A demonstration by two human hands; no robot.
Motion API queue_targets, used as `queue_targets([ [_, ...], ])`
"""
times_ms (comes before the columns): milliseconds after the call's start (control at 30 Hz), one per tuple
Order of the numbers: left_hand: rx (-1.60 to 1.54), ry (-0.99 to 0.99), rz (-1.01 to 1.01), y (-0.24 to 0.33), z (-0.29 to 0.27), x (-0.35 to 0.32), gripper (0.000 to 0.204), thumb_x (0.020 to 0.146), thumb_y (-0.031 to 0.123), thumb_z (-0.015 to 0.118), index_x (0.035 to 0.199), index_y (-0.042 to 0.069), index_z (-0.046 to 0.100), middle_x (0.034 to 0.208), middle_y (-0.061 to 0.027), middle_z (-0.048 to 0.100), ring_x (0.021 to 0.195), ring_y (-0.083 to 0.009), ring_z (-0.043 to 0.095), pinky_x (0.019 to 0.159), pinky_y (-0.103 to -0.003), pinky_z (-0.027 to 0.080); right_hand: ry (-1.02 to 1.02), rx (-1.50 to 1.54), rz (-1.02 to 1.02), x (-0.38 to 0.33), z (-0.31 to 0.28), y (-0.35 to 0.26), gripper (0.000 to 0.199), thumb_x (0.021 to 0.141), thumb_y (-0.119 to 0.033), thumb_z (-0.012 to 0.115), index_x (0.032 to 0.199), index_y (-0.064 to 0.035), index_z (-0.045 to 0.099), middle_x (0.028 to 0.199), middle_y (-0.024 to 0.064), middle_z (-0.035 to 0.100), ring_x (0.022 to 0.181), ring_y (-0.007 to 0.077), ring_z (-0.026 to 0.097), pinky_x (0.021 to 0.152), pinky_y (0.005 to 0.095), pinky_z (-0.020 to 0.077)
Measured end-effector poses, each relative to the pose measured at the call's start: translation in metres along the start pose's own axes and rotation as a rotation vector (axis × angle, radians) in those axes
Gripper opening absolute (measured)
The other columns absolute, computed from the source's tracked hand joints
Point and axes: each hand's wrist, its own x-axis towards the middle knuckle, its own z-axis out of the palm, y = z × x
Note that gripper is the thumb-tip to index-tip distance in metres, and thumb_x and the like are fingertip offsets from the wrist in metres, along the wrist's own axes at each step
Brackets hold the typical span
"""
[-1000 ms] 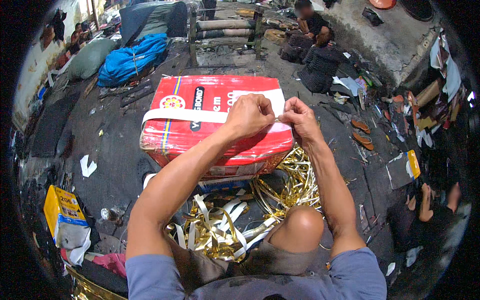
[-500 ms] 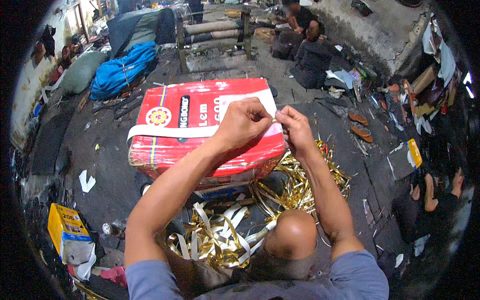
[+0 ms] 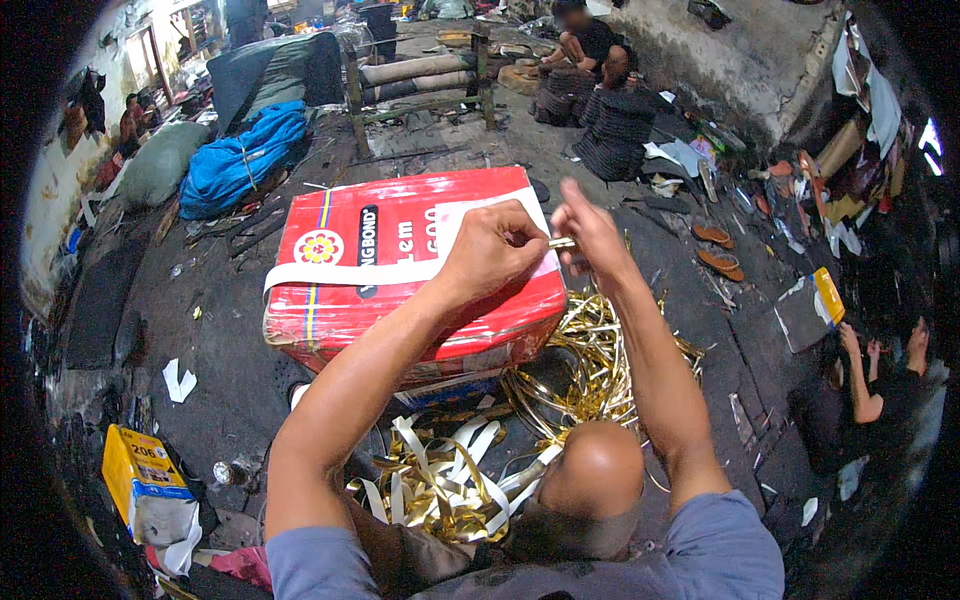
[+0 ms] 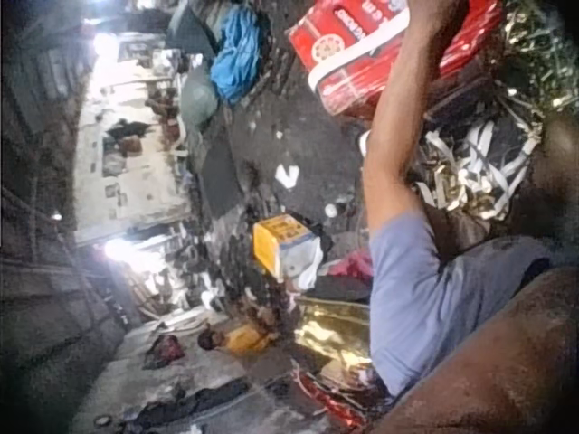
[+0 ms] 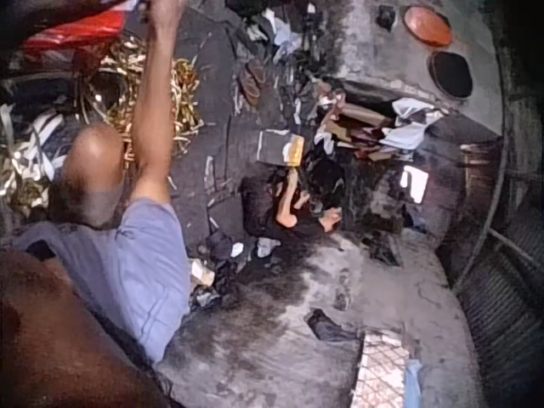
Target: The person sits on the floor and wraps a red cardboard box with white and gold ribbons. They repeatedly pull ribbon from a pile, place it across the box, and tuck the ends under the box to secure it.
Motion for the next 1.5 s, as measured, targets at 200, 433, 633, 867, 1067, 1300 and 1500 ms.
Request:
queue_targets([
  [200, 0.02, -0.013, -0.05, -0.006, -0.002, -0.003, 0.011, 0.086, 0.005, 0.073, 0.08, -0.003, 0.072, 0.083, -0.0087, 0.07, 0.073, -0.0114, 0.065, 0.065, -0.03, 0.052, 0.181, -0.83, -0.445, 0.014, 0.022, 0.005, 0.043, 0.101, -0.033, 0.054, 0.093, 0.0054, 0.071, 0.097, 0.0322, 0.071, 0.096, 0.0491, 0.069, 0.09, 0.0562, 0.053],
  [433, 0.068, 0.008, -0.028, -0.008, -0.002, 0.0, 0.008, 0.083, 0.007, 0.076, 0.084, -0.001, 0.076, 0.081, -0.0086, 0.073, 0.073, -0.014, 0.069, 0.069, -0.03, 0.055, 0.235, -0.233, -0.283, 0.032, 0.034, 0.073, 0.035, 0.101, -0.025, 0.057, 0.09, 0.0056, 0.071, 0.083, 0.0223, 0.07, 0.082, 0.0291, 0.069, 0.073, 0.0455, 0.0507],
  [633, 0.04, -0.028, -0.052, -0.014, 0.001, 0.002, 0.002, 0.085, 0.001, 0.075, 0.084, -0.001, 0.075, 0.084, -0.0053, 0.071, 0.075, -0.0092, 0.066, 0.066, -0.026, 0.055, 0.196, -0.089, -0.244, 0.046, 0.041, 0.147, 0.034, 0.1, -0.024, 0.057, 0.095, 0.0062, 0.072, 0.091, 0.0304, 0.071, 0.089, 0.0411, 0.073, 0.077, 0.0489, 0.0511],
  [867, 0.051, -0.015, -0.122, -0.008, 0.002, 0.005, 0.009, 0.084, 0.009, 0.078, 0.088, 0.002, 0.08, 0.082, -0.0055, 0.075, 0.075, -0.0117, 0.069, 0.07, -0.028, 0.055, 0.245, -0.181, -0.236, 0.05, 0.05, 0.247, 0.031, 0.099, -0.021, 0.057, 0.092, 0.0061, 0.07, 0.085, 0.0278, 0.069, 0.081, 0.0394, 0.07, 0.073, 0.0473, 0.0496],
  [1067, -0.044, -0.006, -0.123, -0.017, 0.002, 0.004, 0.007, 0.084, 0.009, 0.078, 0.087, 0.002, 0.08, 0.083, -0.0051, 0.075, 0.075, -0.0107, 0.069, 0.07, -0.028, 0.054, 0.304, -0.117, -0.251, 0.037, 0.061, 0.333, 0.036, 0.096, -0.031, 0.059, 0.091, 0.0035, 0.069, 0.083, 0.0253, 0.066, 0.081, 0.043, 0.064, 0.074, 0.0518, 0.0458],
  [1300, 0.003, -0.018, -0.137, -0.013, 0.0, 0.004, 0.006, 0.084, 0.008, 0.078, 0.086, 0.002, 0.079, 0.083, -0.0055, 0.075, 0.076, -0.0101, 0.068, 0.069, -0.027, 0.054, 0.137, -0.397, 0.116, 0.037, 0.054, 0.421, 0.036, 0.096, -0.03, 0.059, 0.086, 0.0024, 0.072, 0.095, 0.0273, 0.07, 0.09, 0.0435, 0.069, 0.076, 0.0555, 0.0491],
  [1500, -0.018, -0.046, -0.133, -0.009, 0.007, 0.01, 0.006, 0.086, 0.0, 0.076, 0.081, 0.0, 0.073, 0.084, -0.0049, 0.071, 0.075, -0.0097, 0.066, 0.064, -0.026, 0.054, 0.155, -0.671, 0.187, 0.029, 0.046, 0.454, 0.033, 0.097, -0.03, 0.06, 0.088, -0.0013, 0.073, 0.096, 0.0231, 0.07, 0.092, 0.0402, 0.069, 0.082, 0.054, 0.0497],
])
